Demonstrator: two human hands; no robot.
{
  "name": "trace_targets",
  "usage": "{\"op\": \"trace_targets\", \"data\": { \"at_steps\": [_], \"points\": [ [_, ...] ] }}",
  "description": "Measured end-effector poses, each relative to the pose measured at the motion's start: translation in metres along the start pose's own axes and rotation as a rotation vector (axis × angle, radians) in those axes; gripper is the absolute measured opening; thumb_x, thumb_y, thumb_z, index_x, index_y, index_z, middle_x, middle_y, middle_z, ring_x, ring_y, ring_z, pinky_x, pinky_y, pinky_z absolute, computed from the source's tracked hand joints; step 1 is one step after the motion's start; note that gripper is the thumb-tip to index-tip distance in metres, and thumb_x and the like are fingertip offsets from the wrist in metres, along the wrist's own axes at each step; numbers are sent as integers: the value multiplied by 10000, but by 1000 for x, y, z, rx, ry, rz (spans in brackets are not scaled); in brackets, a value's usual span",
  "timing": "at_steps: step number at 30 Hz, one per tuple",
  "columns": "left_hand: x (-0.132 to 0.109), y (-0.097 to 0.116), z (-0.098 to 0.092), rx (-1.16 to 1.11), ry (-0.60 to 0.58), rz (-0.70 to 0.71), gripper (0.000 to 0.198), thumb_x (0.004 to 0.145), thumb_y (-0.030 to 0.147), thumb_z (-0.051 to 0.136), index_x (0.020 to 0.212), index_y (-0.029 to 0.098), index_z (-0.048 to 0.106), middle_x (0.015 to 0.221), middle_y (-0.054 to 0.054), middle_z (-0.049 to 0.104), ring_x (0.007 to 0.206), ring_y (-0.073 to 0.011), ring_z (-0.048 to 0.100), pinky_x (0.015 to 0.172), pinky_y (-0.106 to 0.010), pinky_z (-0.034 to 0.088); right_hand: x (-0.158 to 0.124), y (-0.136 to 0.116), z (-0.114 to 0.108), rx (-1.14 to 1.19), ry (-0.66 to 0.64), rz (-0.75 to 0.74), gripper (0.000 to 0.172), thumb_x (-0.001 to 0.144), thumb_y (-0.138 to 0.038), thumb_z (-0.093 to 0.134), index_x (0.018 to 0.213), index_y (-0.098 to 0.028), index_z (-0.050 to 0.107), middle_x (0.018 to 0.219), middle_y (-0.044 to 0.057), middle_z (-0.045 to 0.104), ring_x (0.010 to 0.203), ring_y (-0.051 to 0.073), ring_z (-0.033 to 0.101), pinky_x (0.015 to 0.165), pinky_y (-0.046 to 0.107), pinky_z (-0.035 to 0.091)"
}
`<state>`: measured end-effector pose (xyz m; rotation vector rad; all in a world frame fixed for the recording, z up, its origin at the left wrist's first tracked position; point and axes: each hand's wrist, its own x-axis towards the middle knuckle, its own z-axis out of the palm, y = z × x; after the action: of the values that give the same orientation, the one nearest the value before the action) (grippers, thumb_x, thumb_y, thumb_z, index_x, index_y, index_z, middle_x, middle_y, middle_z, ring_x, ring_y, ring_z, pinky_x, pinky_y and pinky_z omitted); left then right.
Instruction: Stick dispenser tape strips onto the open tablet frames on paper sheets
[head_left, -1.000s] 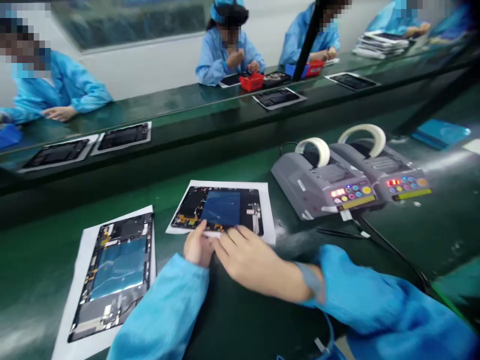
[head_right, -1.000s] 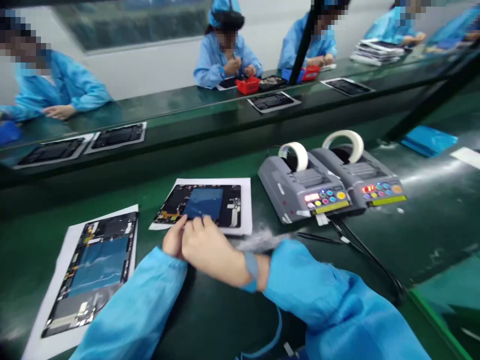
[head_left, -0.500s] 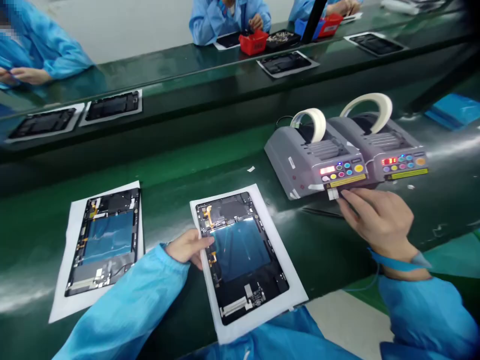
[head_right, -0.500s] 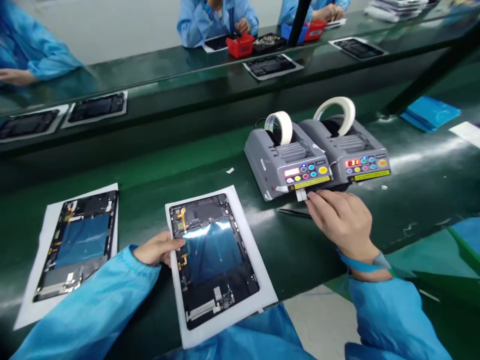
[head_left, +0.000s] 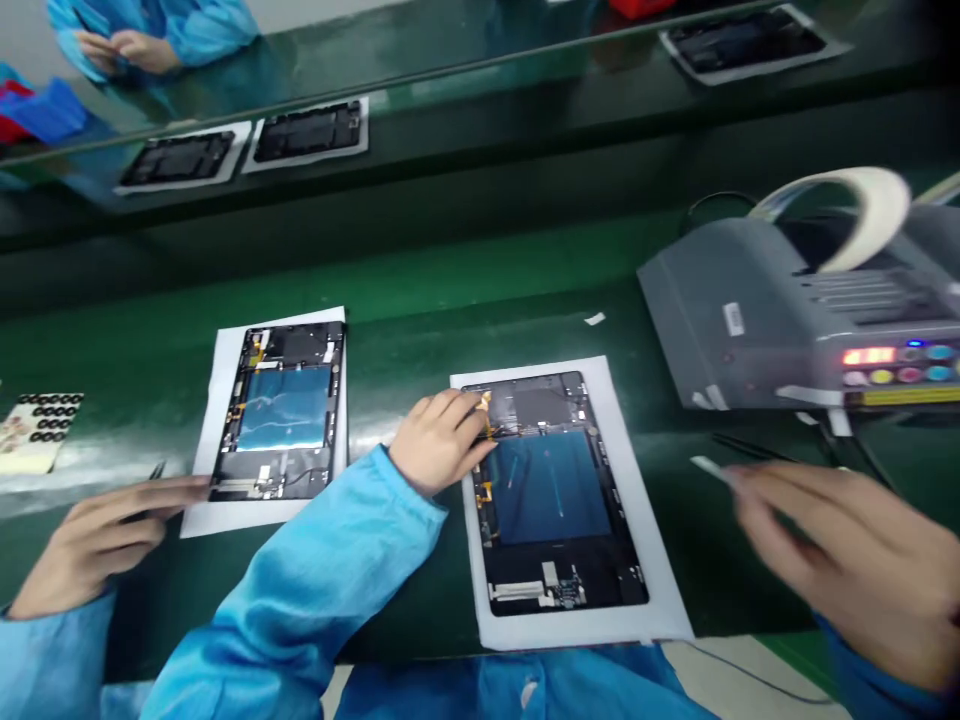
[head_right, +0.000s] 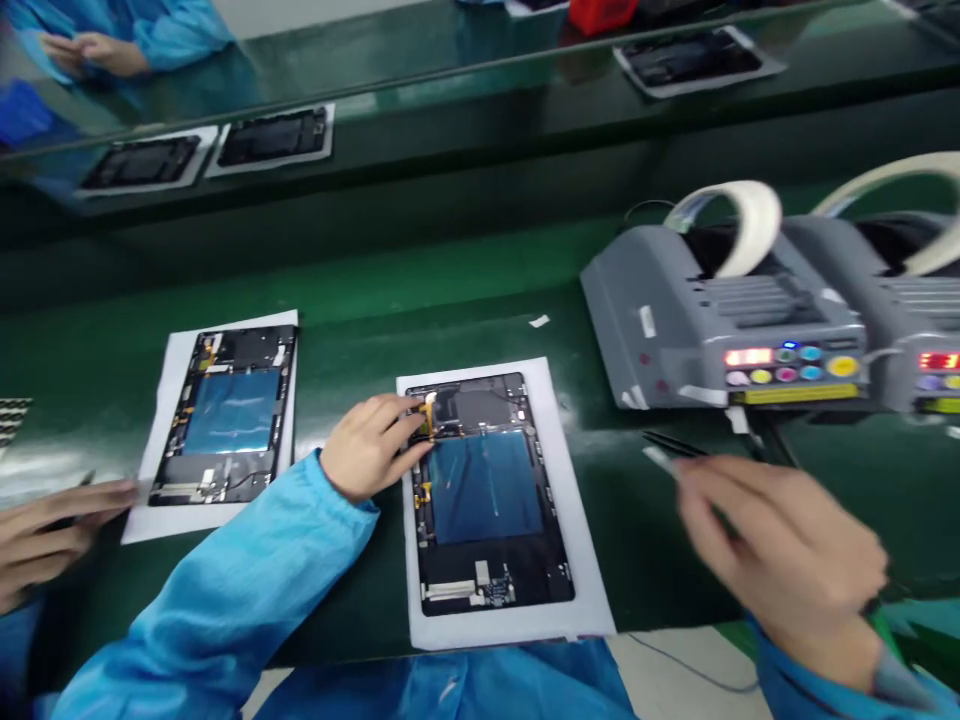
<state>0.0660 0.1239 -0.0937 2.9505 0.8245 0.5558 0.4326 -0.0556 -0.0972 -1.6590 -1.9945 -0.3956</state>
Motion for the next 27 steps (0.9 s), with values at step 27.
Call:
{"op": "trace_targets", "data": {
  "at_steps": [27],
  "points": [
    [-8,5,27,-80,87,-103,367,1003,421,529,1096,117,711,1174,-136,675,1161,-287,591,1023,-426,522,151,-116,115,7,-109,-440,244,824,-186,752,1049,-138,668,919,29,747,692,140,641,603,279,434]
  ]
}}
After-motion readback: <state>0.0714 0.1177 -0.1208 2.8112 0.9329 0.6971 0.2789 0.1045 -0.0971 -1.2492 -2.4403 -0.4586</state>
